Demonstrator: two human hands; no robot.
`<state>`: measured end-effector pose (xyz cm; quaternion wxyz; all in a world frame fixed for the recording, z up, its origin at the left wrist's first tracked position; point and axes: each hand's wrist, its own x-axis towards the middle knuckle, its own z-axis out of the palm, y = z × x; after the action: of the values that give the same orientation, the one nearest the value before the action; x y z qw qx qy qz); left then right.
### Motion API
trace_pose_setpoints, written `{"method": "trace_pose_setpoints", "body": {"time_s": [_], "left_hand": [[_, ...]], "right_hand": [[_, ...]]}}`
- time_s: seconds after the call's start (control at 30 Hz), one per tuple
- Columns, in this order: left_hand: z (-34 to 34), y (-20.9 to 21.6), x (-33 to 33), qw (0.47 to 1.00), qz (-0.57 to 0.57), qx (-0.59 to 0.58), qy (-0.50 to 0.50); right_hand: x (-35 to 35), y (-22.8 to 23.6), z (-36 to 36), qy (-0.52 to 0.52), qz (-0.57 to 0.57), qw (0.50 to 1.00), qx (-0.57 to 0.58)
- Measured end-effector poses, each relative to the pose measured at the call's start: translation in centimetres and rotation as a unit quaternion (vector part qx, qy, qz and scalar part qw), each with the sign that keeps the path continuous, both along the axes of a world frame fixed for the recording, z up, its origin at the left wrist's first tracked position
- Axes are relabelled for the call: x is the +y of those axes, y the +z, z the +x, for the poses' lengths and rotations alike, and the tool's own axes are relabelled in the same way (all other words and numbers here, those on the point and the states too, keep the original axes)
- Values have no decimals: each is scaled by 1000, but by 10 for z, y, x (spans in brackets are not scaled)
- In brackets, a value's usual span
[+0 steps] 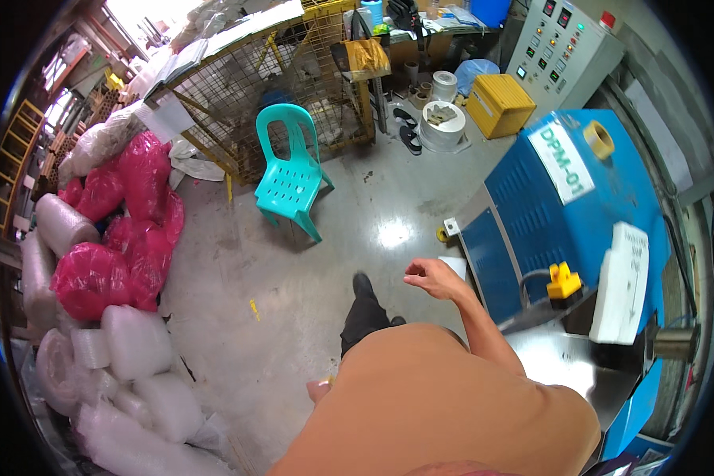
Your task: The person walks through a warehouse carrying two rolls of yellow tape. They use a pair of scissors to cut a strip from one of the rolls. The person then places the tape roll on a metal machine and wipes the surface of a nearby black tray with their hand.
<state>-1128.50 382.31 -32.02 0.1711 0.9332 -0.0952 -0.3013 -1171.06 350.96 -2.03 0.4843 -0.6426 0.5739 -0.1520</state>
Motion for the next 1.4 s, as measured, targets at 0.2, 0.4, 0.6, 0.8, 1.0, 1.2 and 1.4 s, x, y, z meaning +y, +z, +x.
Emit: {"method": "trace_pose_setpoints", "body": {"time_s": [0.2, 0.4, 0.6, 0.8, 1.0, 1.2, 1.4], "left_hand": [[20, -57, -124, 993, 98, 27, -59], [52, -50, -395, 979, -140, 37, -142], [15, 67, -662, 953, -219, 45, -203], [-37, 88, -796, 946, -215, 67, -234], [-65, 35, -822, 950, -166, 89, -251], [-51, 8, -817, 962, -113, 47, -246], [-94, 39, -871, 968, -78, 118, -206]], "right_hand": [[-145, -22, 8, 3, 27, 995, 99], [-281, -7, 8, 16, 15, 995, 101], [-376, -12, -12, -76, 20, 992, 103], [-462, -45, -50, -54, 68, 992, 90], [-563, -48, -116, -83, 62, 992, 73], [-653, -60, -202, -125, 16, 987, 97], [-726, -51, -239, -188, 6, 978, 92]]}}
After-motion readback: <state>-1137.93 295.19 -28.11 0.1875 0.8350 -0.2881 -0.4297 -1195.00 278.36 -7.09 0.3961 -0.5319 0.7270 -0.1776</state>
